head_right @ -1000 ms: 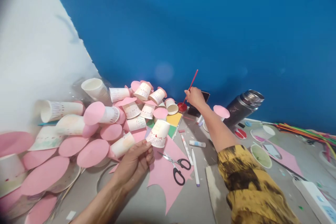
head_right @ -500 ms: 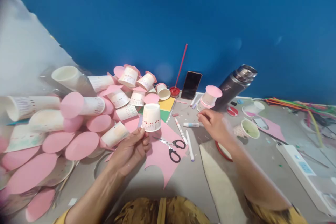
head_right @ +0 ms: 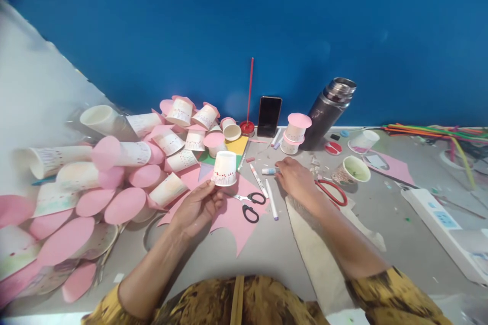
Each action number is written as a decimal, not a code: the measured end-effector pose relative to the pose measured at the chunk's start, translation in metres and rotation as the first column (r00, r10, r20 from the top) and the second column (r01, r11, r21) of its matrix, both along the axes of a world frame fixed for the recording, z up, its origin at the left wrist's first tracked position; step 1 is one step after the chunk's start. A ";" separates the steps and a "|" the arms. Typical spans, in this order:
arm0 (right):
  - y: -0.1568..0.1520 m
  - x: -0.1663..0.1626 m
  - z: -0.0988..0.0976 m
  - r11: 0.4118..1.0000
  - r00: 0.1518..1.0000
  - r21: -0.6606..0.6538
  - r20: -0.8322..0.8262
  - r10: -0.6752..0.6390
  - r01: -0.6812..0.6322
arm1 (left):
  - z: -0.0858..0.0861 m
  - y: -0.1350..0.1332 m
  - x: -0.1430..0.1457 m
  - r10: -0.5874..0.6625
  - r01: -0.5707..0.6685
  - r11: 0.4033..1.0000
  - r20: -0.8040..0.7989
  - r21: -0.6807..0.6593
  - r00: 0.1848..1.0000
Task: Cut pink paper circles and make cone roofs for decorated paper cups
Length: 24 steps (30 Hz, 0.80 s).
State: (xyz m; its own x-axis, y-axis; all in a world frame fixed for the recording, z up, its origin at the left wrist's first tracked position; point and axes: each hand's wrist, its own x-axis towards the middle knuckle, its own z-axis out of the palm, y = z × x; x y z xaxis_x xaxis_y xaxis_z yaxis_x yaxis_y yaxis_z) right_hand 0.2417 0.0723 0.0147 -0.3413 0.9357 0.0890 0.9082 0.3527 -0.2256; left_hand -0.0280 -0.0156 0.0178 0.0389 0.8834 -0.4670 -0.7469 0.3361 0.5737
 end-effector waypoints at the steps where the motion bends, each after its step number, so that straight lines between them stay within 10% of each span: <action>1: 0.000 -0.001 0.001 1.000 1.000 0.000 -0.010 0.001 -0.001 | 0.000 0.000 0.000 0.001 -0.001 1.000 -0.009 -0.001 1.000; 24: -0.034 -0.016 -0.005 0.979 0.996 -0.184 -0.050 0.078 -0.086 | -0.002 0.009 -0.005 0.009 -0.008 1.000 -0.123 0.005 0.992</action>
State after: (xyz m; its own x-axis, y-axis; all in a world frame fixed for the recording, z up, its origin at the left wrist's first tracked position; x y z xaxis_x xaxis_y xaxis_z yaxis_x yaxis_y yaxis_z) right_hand 0.2256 0.0387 0.0100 -0.4175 0.9061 -0.0683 0.8661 0.3741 -0.3315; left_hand -0.0328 -0.0067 0.0159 -0.0262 0.8857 -0.4635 -0.6735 0.3270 0.6629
